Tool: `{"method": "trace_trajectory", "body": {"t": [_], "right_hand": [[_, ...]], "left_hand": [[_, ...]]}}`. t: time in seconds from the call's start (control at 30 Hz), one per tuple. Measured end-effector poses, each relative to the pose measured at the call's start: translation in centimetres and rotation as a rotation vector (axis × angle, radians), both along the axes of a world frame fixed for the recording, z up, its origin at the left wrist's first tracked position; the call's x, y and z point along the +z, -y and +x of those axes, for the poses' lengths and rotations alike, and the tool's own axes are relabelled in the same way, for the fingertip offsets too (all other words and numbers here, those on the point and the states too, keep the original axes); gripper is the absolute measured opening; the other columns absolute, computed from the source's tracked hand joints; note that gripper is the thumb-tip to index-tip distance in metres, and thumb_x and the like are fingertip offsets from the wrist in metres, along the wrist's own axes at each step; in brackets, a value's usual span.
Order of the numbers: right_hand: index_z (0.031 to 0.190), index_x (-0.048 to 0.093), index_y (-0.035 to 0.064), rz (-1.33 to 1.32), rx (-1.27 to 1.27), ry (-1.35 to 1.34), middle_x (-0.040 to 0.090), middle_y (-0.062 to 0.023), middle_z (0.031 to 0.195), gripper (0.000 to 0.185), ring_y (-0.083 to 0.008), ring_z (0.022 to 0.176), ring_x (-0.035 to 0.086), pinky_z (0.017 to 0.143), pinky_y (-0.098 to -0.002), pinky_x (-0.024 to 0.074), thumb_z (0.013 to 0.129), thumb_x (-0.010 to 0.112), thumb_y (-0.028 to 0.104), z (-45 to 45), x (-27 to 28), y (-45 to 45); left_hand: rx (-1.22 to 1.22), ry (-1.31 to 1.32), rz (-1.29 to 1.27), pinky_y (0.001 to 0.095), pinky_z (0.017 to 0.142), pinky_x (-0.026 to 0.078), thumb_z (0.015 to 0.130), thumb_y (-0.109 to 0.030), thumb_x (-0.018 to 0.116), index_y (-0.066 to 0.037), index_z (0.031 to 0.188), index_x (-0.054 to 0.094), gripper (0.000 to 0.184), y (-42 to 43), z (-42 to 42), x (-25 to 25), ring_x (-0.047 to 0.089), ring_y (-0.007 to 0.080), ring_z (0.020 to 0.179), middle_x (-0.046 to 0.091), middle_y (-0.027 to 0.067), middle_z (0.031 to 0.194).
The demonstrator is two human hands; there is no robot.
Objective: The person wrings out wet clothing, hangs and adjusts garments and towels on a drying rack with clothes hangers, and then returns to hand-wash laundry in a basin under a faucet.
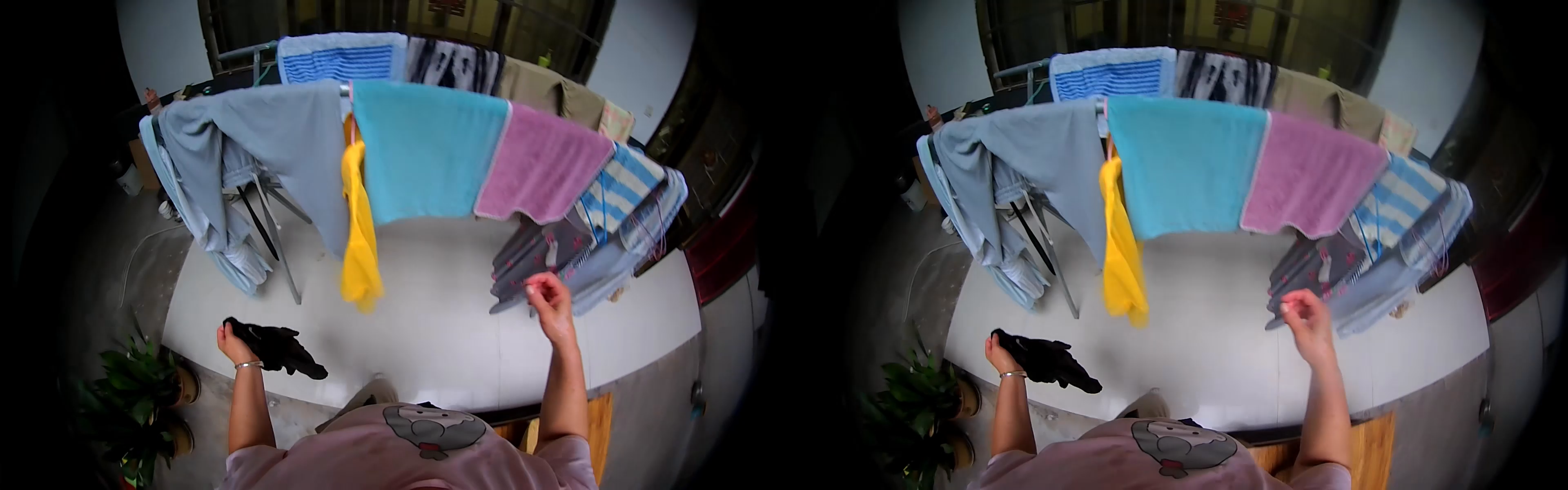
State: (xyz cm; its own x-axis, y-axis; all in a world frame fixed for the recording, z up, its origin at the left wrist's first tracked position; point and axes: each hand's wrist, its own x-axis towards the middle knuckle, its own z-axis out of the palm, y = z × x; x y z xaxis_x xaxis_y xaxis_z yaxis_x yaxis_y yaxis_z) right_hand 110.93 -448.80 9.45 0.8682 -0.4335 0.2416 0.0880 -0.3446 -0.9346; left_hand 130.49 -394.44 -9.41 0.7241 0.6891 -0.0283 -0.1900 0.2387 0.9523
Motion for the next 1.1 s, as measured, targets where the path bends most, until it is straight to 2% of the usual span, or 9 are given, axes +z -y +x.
{"method": "trace_trajectory", "body": {"t": [0.17,0.2,0.3,0.5,0.63,0.77,0.87,0.97,1.1], "right_hand": [[0.093,0.057,0.0065,-0.059,-0.130,0.045,0.052,0.0049,0.076,0.008,-0.0031,0.069,0.047,0.060,-0.0184,0.0365,0.086,0.060,0.009,4.6,5.7,4.3],[0.093,0.057,0.0064,-0.042,-0.163,0.036,0.051,0.0048,0.076,0.008,-0.0033,0.069,0.046,0.060,-0.0185,0.0363,0.086,0.060,0.009,4.9,6.6,4.7],[0.093,0.056,0.0056,-0.103,-0.263,0.021,0.050,0.0039,0.075,0.007,-0.0041,0.067,0.045,0.060,-0.0187,0.0364,0.086,0.059,0.008,4.4,7.6,6.6],[0.095,0.056,0.0039,-0.111,-0.402,0.120,0.049,0.0033,0.074,0.012,-0.0047,0.065,0.044,0.058,-0.0188,0.0357,0.088,0.059,0.013,4.9,8.5,11.6],[0.098,0.055,0.0041,-0.222,-0.398,0.245,0.049,0.0027,0.076,0.012,-0.0046,0.066,0.044,0.059,-0.0185,0.0352,0.090,0.057,0.013,9.1,12.2,13.6],[0.101,0.054,0.0039,-0.237,-0.222,0.352,0.048,0.0015,0.080,0.012,-0.0055,0.067,0.043,0.060,-0.0192,0.0342,0.090,0.054,0.010,16.1,16.5,14.3],[0.099,0.055,0.0029,-0.270,-0.072,0.413,0.048,0.0014,0.080,0.013,-0.0053,0.068,0.044,0.060,-0.0187,0.0348,0.087,0.056,0.007,22.4,19.1,10.8],[0.100,0.056,0.0029,-0.184,0.188,0.438,0.048,0.0021,0.080,0.016,-0.0046,0.069,0.045,0.059,-0.0181,0.0360,0.084,0.058,0.007,28.0,21.1,4.9],[0.107,0.054,0.0039,-0.265,0.450,0.371,0.046,0.0025,0.077,0.023,-0.0056,0.068,0.044,0.059,-0.0204,0.0369,0.088,0.057,0.014,34.0,24.4,-3.9]], "left_hand": [[0.254,-0.089,0.176,0.0252,0.064,0.041,0.085,-0.011,0.055,-0.006,0.078,0.056,0.008,-5.4,4.1,-1.5,0.048,0.0100,0.067,0.053,-0.0026,0.072],[0.245,-0.189,0.302,0.0291,0.073,0.045,0.085,-0.012,0.055,0.001,0.087,0.058,0.013,-7.2,4.4,-2.0,0.052,0.0140,0.074,0.060,0.0025,0.080],[0.370,-0.177,0.338,0.0295,0.074,0.045,0.086,-0.012,0.055,0.004,0.088,0.058,0.017,-9.8,5.4,-2.1,0.053,0.0154,0.075,0.061,0.0057,0.084],[0.613,-0.231,0.363,0.0319,0.076,0.045,0.086,-0.014,0.057,0.008,0.090,0.059,0.022,-13.5,5.0,-0.4,0.052,0.0190,0.075,0.064,0.0105,0.088],[0.784,-0.305,0.373,0.0331,0.077,0.045,0.084,-0.013,0.058,0.007,0.090,0.062,0.021,-14.5,3.2,4.9,0.054,0.0219,0.075,0.065,0.0128,0.087],[0.907,-0.214,0.272,0.0347,0.079,0.047,0.083,-0.017,0.058,0.007,0.096,0.063,0.028,-16.8,-0.8,10.1,0.057,0.0244,0.081,0.064,0.0166,0.096],[0.872,-0.017,-0.012,0.0351,0.080,0.048,0.085,-0.018,0.053,0.005,0.106,0.061,0.032,-14.3,-2.2,16.1,0.058,0.0244,0.089,0.061,0.0143,0.107],[0.992,-0.104,0.138,0.0346,0.083,0.048,0.086,-0.019,0.053,0.005,0.109,0.060,0.034,-19.1,-4.1,15.0,0.057,0.0243,0.093,0.061,0.0138,0.108],[0.945,0.008,-0.027,0.0338,0.087,0.046,0.088,-0.021,0.050,0.005,0.112,0.058,0.036,-24.1,-5.5,13.9,0.057,0.0243,0.095,0.060,0.0137,0.110]]}}
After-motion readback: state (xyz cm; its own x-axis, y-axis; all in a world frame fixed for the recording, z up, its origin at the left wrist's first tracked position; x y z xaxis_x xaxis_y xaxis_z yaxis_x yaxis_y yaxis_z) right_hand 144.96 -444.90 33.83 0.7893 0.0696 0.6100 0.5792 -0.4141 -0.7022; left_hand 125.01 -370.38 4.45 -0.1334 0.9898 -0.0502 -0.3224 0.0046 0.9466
